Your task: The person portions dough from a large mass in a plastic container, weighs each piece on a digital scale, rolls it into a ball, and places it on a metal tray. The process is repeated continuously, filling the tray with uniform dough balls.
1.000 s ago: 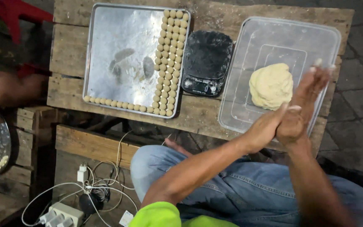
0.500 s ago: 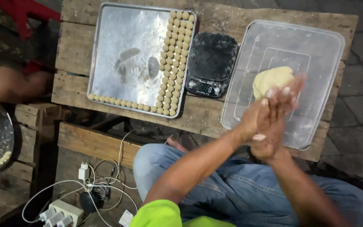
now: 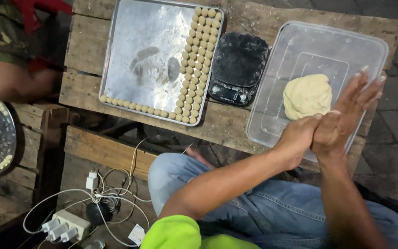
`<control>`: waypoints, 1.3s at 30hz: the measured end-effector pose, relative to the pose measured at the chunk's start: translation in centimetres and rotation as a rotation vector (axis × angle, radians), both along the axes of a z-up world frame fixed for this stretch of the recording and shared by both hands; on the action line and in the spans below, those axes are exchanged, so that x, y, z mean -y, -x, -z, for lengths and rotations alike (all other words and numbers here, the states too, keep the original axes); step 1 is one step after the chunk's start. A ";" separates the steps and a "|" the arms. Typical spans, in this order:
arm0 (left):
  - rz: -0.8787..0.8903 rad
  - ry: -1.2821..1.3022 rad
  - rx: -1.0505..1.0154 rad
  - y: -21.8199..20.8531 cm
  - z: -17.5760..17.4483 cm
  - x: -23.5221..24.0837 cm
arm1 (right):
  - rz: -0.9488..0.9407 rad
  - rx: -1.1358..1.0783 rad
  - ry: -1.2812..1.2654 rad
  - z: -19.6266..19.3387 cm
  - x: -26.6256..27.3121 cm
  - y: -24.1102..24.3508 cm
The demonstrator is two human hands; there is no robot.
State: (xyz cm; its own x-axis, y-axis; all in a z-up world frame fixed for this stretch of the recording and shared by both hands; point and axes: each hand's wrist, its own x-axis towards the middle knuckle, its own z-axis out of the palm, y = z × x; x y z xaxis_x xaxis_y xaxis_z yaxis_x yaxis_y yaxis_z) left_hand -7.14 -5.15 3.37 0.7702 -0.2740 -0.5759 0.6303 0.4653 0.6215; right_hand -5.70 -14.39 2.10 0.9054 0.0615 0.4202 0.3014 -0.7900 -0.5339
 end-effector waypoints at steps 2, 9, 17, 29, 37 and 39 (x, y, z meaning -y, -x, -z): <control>-0.044 0.117 -0.009 -0.6 0.9 -0.1 | 0.032 0.057 -0.154 -2.4 -1.2 0.4; 0.055 -0.361 0.220 -6.2 -7.3 -12.9 | -0.041 0.104 -0.243 -5.8 1.9 1.6; -0.175 -1.395 0.519 -10.7 4.9 -32.1 | 0.036 -0.051 -0.451 -0.3 6.5 6.1; -0.008 -1.422 0.355 -10.5 7.8 -33.2 | 0.080 -0.054 -0.524 2.8 6.2 2.5; 0.000 -1.428 0.330 -10.7 7.9 -32.8 | 0.092 -0.070 -0.518 1.5 5.9 2.5; -0.010 -1.423 0.357 -10.8 8.3 -33.0 | 0.081 -0.063 -0.510 1.5 5.9 2.4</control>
